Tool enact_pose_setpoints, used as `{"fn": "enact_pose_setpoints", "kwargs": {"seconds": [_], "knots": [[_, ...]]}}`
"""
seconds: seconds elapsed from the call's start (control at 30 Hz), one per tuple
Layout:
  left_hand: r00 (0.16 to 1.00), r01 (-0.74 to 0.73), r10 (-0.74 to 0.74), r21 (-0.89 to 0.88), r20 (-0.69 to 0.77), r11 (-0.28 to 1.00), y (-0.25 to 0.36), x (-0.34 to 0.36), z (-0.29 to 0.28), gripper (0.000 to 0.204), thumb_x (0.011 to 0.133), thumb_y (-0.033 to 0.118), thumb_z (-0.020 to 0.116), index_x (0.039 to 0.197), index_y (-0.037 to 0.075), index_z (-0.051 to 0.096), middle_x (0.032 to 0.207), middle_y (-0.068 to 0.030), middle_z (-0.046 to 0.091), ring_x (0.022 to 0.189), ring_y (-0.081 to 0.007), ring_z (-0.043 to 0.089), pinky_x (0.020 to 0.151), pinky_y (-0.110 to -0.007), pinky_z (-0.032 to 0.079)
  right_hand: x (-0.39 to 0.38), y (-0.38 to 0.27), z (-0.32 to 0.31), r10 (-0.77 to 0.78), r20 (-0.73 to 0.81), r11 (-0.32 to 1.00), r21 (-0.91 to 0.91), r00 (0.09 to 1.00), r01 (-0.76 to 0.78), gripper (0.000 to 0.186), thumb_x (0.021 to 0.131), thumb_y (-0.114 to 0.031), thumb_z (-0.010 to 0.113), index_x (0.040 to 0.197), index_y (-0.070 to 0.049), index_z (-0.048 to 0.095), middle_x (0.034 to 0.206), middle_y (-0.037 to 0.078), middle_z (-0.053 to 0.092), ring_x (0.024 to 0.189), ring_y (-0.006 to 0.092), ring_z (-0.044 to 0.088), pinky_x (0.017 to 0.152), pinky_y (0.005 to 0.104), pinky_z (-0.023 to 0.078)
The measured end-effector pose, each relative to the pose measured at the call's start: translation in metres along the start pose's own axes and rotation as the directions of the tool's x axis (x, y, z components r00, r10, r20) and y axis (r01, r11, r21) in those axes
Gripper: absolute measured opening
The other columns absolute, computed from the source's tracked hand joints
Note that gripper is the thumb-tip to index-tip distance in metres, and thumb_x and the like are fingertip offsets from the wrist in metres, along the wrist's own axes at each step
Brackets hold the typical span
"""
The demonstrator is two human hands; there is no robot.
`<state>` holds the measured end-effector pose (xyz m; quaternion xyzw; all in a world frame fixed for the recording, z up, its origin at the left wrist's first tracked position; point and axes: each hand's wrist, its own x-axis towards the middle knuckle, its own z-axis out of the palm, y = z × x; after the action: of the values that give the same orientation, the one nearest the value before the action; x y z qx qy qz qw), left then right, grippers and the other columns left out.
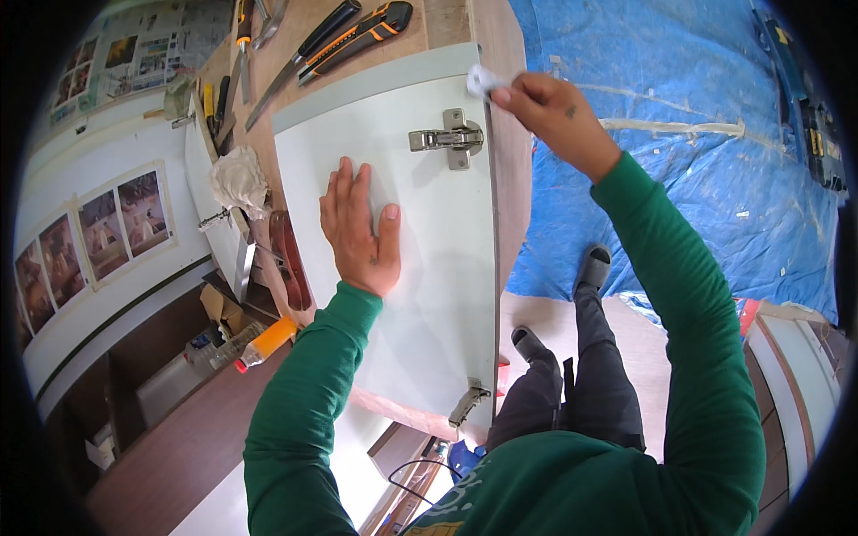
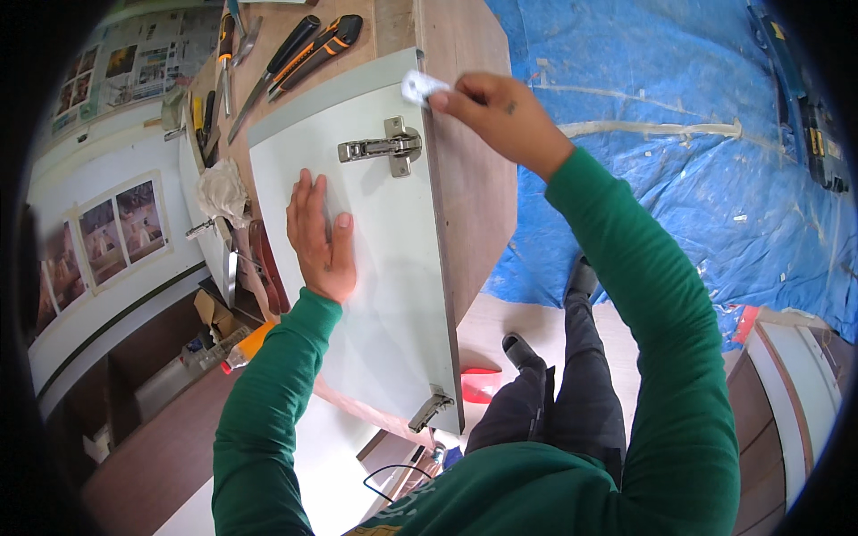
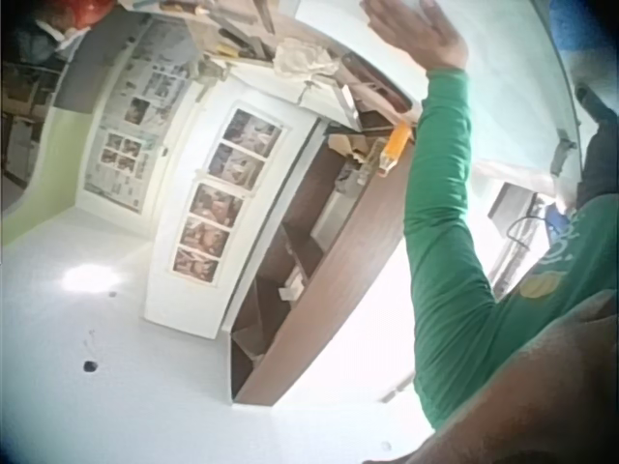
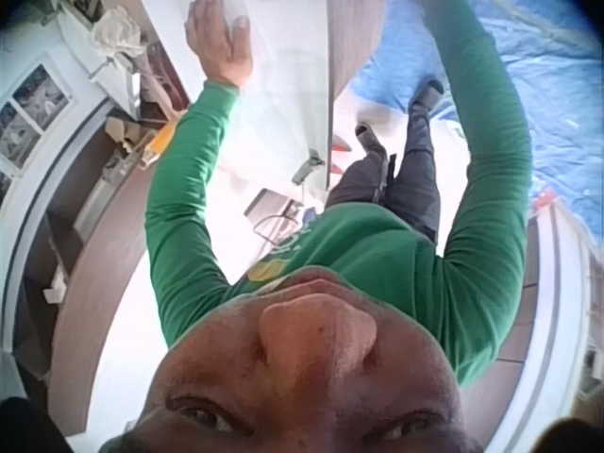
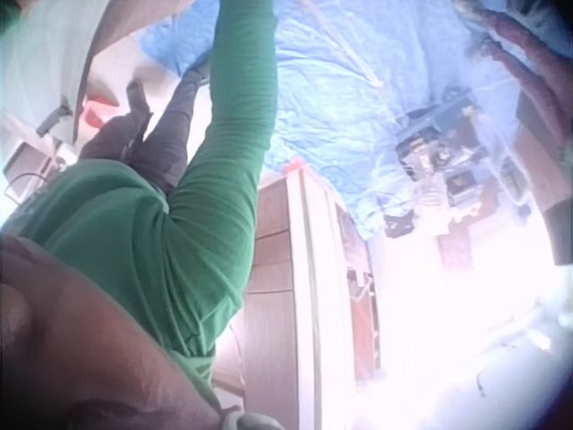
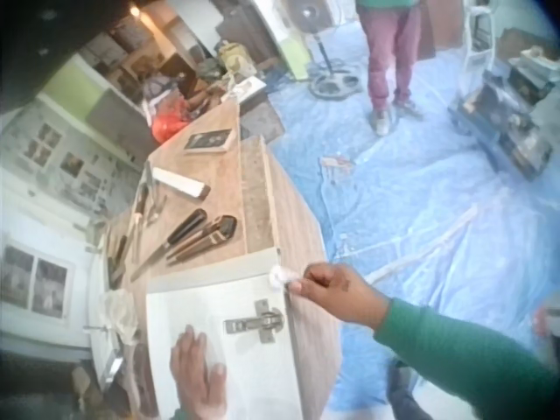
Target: The person uses a metal file to smooth the edges of a white cabinet door with attached hinges. They repeatedly file the top and side edges while holding the door steady, then briefly pause to gesture toward another worker before resuming filing.
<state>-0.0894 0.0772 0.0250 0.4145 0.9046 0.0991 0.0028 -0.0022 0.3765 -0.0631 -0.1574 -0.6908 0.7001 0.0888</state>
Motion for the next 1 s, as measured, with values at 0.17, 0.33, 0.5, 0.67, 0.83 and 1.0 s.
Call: {"fn": "enact_pose_setpoints", "kwargs": {"seconds": [0.17, 0.33, 0.5, 0.67, 0.83, 1.0], "knots": [[1.000, 0.025, -0.025, -0.055, 0.002, 0.998, -0.002, -0.002, 0.001, 0.059, 0.103, 0.035, 0.052, 0.153, 0.004, 0.046, 0.163, -0.0209, 0.038, 0.151, -0.0440, 0.030, 0.123, -0.060, 0.016, -0.026, -0.010, -0.021, 0.119, 0.173, 0.990, -0.098, 0.978, -0.103, 0.049, 0.098, -0.046, 0.071, 0.075, -0.005, 0.060, 0.066, -0.003, 0.039, 0.063, 0.0075, 0.035, 0.054, 0.0307, 0.030], [0.999, 0.042, -0.042, -0.051, -0.001, 0.998, -0.003, -0.003, 0.001, 0.059, 0.102, 0.035, 0.052, 0.152, 0.006, 0.047, 0.163, -0.0192, 0.038, 0.151, -0.0416, 0.031, 0.123, -0.060, 0.015, 0.010, -0.011, -0.021, 0.081, 0.148, 0.995, -0.070, 0.986, -0.071, 0.050, 0.100, -0.049, 0.066, 0.074, -0.007, 0.057, 0.065, -0.003, 0.044, 0.061, 0.0071, 0.040, 0.055, 0.0277, 0.033], [0.999, 0.047, -0.048, -0.051, -0.008, 0.998, -0.002, -0.002, 0.000, 0.058, 0.102, 0.036, 0.052, 0.152, 0.007, 0.047, 0.163, -0.0181, 0.038, 0.151, -0.0408, 0.030, 0.124, -0.059, 0.015, 0.028, -0.013, -0.024, 0.122, -0.043, 0.984, 0.135, 0.992, -0.115, 0.049, 0.100, -0.052, 0.065, 0.077, -0.009, 0.056, 0.065, -0.004, 0.044, 0.060, 0.0060, 0.038, 0.054, 0.0251, 0.032], [0.999, 0.041, -0.041, -0.027, -0.010, 0.999, -0.001, -0.003, -0.002, 0.057, 0.102, 0.033, 0.052, 0.151, 0.006, 0.048, 0.162, -0.0187, 0.039, 0.150, -0.0414, 0.032, 0.123, -0.057, 0.017, 0.017, -0.027, -0.035, 0.166, 0.006, 0.964, 0.210, 0.986, -0.164, 0.043, 0.099, -0.047, 0.067, 0.084, -0.008, 0.058, 0.067, -0.006, 0.041, 0.059, 0.0050, 0.034, 0.054, 0.0231, 0.030], [0.999, 0.034, -0.034, -0.002, -0.027, 0.999, 0.002, -0.002, -0.003, 0.055, 0.102, 0.029, 0.053, 0.149, 0.002, 0.049, 0.161, -0.0202, 0.041, 0.148, -0.0434, 0.035, 0.122, -0.054, 0.021, 0.031, -0.039, -0.020, 0.171, -0.003, 0.966, 0.197, 0.985, -0.167, 0.040, 0.096, -0.042, 0.072, 0.084, -0.006, 0.059, 0.068, -0.005, 0.045, 0.059, 0.0063, 0.038, 0.053, 0.0257, 0.031], [0.998, 0.049, -0.049, -0.014, -0.025, 0.999, 0.004, -0.003, -0.005, 0.055, 0.102, 0.030, 0.054, 0.149, 0.003, 0.049, 0.161, -0.0197, 0.040, 0.148, -0.0425, 0.034, 0.122, -0.055, 0.020, 0.050, -0.040, 0.000, 0.134, -0.013, 0.986, -0.094, 0.991, -0.135, 0.034, 0.096, -0.034, 0.071, 0.084, -0.004, 0.061, 0.070, -0.002, 0.050, 0.060, 0.0073, 0.042, 0.053, 0.0273, 0.033]]}}
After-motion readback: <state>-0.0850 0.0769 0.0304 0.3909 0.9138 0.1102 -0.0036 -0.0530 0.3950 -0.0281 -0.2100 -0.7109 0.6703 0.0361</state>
